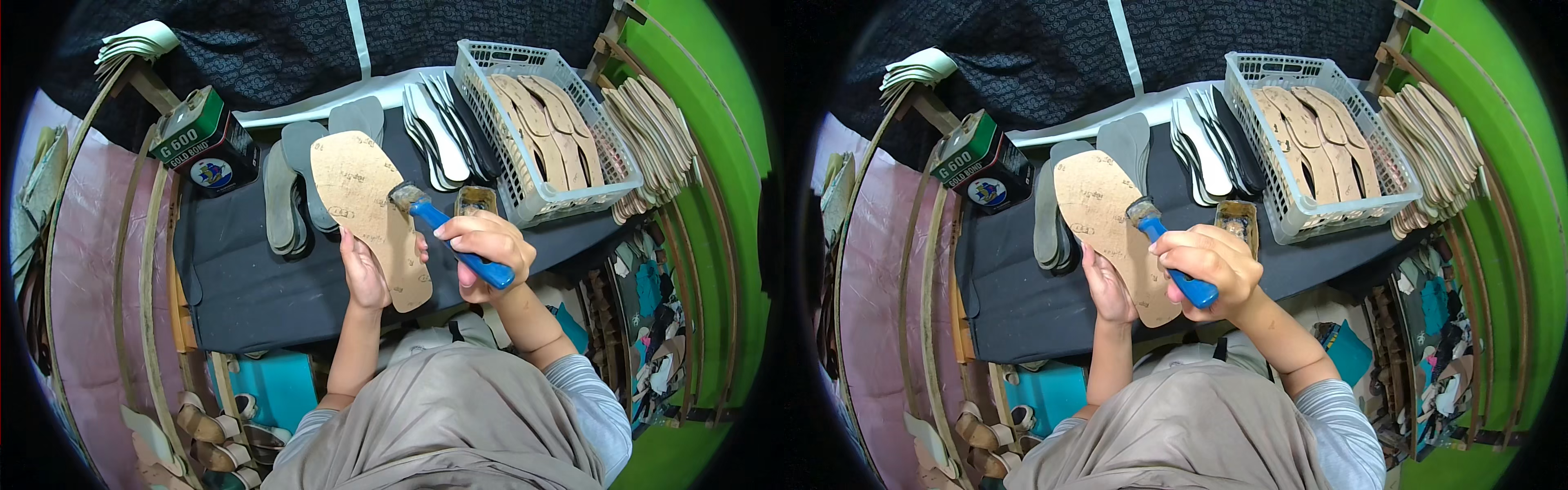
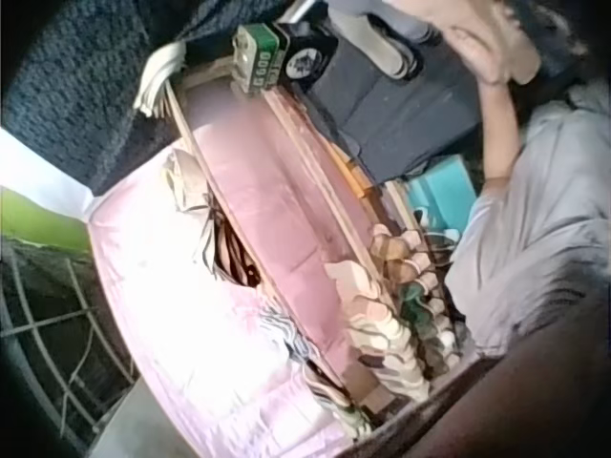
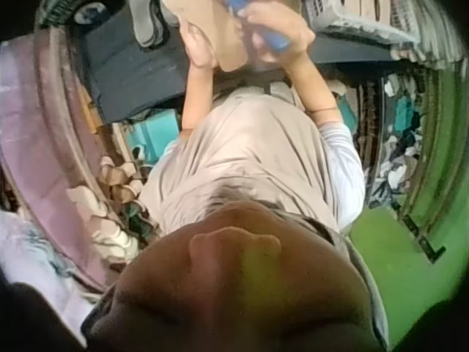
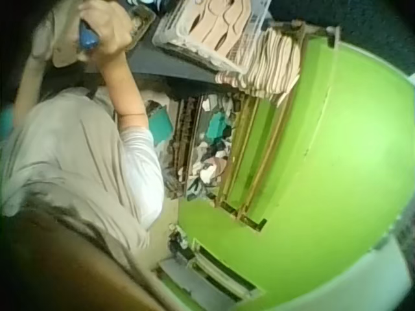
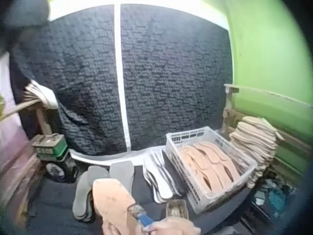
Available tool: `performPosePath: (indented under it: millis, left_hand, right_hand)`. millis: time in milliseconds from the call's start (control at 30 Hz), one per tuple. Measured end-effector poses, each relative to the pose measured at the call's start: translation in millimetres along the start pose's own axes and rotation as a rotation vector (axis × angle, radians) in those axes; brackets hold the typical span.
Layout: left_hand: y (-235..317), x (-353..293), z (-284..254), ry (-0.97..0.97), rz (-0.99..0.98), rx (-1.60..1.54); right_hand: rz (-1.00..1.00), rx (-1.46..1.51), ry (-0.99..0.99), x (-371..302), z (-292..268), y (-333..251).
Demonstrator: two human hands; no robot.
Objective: The person applies glue to shoe insoles using a brush and places the coated insoles into a plastic basket.
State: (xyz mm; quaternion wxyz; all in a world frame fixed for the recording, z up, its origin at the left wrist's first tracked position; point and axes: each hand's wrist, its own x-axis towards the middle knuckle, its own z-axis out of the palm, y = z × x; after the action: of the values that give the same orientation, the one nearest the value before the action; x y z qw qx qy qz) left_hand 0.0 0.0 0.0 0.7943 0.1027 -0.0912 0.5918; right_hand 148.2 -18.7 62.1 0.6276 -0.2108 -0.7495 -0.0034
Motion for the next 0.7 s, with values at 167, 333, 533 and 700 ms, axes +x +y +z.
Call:
performPosePath:
  millis: [167,333,533,700]
  left_hand:
    - [8.7,6.1,9.1,0.070,-0.018,0.513]
    - [-0.5,9.2,17.5,0.153,0.146,0.625]
    - [7.0,12.7,7.0,0.032,0.077,0.597]
    - [3.9,13.1,3.8,0.052,0.068,0.788]
  right_hand:
    - [-0.189,0.132,-0.272,-10.2,11.0,-15.9]
    - [0.003,0.077,0.000,0.0,6.2,0.2]
    - [0.087,0.289,-0.039,-5.9,9.3,-9.9]
    - [0.032,0.090,-0.068,-3.1,8.3,-16.2]
